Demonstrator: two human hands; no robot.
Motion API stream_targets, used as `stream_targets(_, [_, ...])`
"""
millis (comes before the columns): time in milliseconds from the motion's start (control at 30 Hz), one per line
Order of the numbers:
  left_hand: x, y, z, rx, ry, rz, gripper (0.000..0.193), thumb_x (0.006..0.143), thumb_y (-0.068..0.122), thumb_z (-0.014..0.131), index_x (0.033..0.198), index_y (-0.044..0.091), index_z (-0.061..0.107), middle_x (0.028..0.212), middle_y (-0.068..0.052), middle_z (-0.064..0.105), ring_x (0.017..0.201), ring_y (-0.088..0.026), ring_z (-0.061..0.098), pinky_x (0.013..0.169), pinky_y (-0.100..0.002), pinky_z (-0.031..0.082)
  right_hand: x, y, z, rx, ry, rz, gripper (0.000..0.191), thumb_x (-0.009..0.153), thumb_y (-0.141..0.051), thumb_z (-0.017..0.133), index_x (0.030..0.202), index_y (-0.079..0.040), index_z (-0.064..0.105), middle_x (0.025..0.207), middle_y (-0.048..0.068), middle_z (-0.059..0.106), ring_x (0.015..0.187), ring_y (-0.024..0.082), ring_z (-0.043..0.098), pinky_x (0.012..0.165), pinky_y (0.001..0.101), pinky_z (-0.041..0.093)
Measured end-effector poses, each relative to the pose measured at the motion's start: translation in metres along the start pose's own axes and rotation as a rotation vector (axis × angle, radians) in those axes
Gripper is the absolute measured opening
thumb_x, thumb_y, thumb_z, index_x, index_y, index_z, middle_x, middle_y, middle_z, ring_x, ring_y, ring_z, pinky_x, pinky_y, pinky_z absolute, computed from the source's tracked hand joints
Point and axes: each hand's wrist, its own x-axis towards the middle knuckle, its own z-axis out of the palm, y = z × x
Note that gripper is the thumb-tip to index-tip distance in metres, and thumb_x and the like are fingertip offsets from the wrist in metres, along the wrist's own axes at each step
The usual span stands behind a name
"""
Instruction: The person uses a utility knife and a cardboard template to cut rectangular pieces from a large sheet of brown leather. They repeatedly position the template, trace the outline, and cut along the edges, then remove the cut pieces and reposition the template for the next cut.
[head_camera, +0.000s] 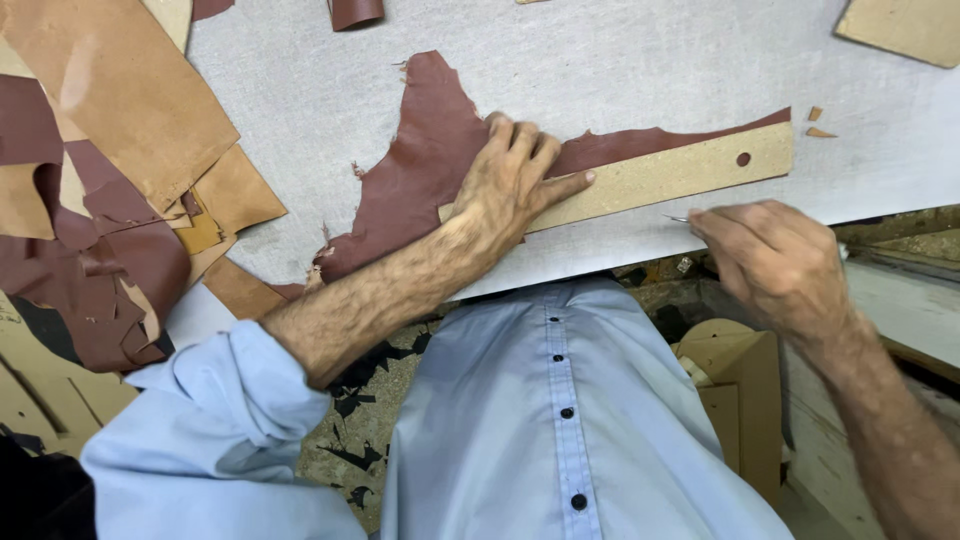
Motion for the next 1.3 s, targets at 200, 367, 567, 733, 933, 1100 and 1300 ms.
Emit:
stream_targets(200, [-0.050,0.039,0.006,-0.403,0.502,-0.221,0.067,0.088,0.023,0.074,0.150,0.014,0.050,0.136,-0.020,0.054,0.123,-0.037,0.049,0.107,-0.058,0.042,-0.044,-0.021,0.027,0.443,0.336,0.760,0.037,0.097,-0.005,0.080,0.129,0.002,0.064,0.104,0.013,0.070,0.091,0.015,0.070,0.075,0.0243,0.060])
stream_targets(367, [-0.069,0.068,0.026,-0.643,0.614,-0.309,0.067,0.092,0.021,0.076,0.150,0.005,0.048,0.134,-0.020,0.052,0.122,-0.036,0.050,0.108,-0.056,0.043,-0.057,0.000,0.034,0.389,0.379,0.953,0.038,0.099,-0.007,0.079,0.131,0.006,0.064,0.101,0.013,0.071,0.092,0.016,0.069,0.075,0.0272,0.057])
stream_targets(567, [-0.111,0.025,0.070,-0.575,0.681,-0.503,0.072,0.089,0.030,0.083,0.147,0.001,0.049,0.135,-0.023,0.046,0.120,-0.034,0.045,0.101,-0.052,0.041,-0.031,0.045,0.033,0.224,0.354,0.895,0.037,0.101,-0.013,0.081,0.128,0.006,0.064,0.106,0.016,0.068,0.093,0.018,0.069,0.072,0.0293,0.061])
stream_targets(733, [-0.133,-0.005,0.090,-0.564,0.593,-0.779,0.081,0.096,0.044,0.082,0.155,0.003,0.046,0.150,-0.022,0.040,0.135,-0.035,0.036,0.114,-0.056,0.036,-0.021,0.054,0.050,0.205,0.201,0.946,0.031,0.094,-0.021,0.088,0.100,0.003,0.070,0.092,0.012,0.068,0.080,0.018,0.066,0.064,0.0337,0.054])
stream_targets(933, [-0.127,0.016,0.095,-0.444,0.562,-0.762,0.082,0.092,0.050,0.078,0.153,0.006,0.046,0.157,-0.023,0.033,0.143,-0.039,0.030,0.116,-0.060,0.027,-0.040,0.083,0.014,0.144,0.319,0.879,0.013,0.099,-0.009,0.076,0.091,-0.003,0.067,0.095,0.008,0.069,0.076,0.012,0.058,0.065,0.0294,0.048])
stream_targets(1100, [-0.125,0.011,0.088,-0.471,0.560,-0.775,0.085,0.093,0.052,0.077,0.156,0.007,0.040,0.158,-0.025,0.032,0.146,-0.041,0.027,0.120,-0.063,0.023,-0.042,0.065,-0.038,-0.124,0.378,0.806,0.006,0.101,0.000,0.073,0.103,0.002,0.069,0.085,0.016,0.069,0.066,0.017,0.055,0.059,0.0321,0.044])
stream_targets(1300, [-0.115,0.057,0.015,-0.880,0.846,-0.378,0.102,0.087,0.058,0.080,0.158,0.005,0.029,0.160,-0.025,0.033,0.153,-0.045,0.033,0.130,-0.063,0.028,0.018,-0.053,-0.028,0.445,0.026,0.513,0.019,0.093,-0.010,0.073,0.106,0.001,0.065,0.089,0.013,0.076,0.076,0.018,0.073,0.063,0.0282,0.059])
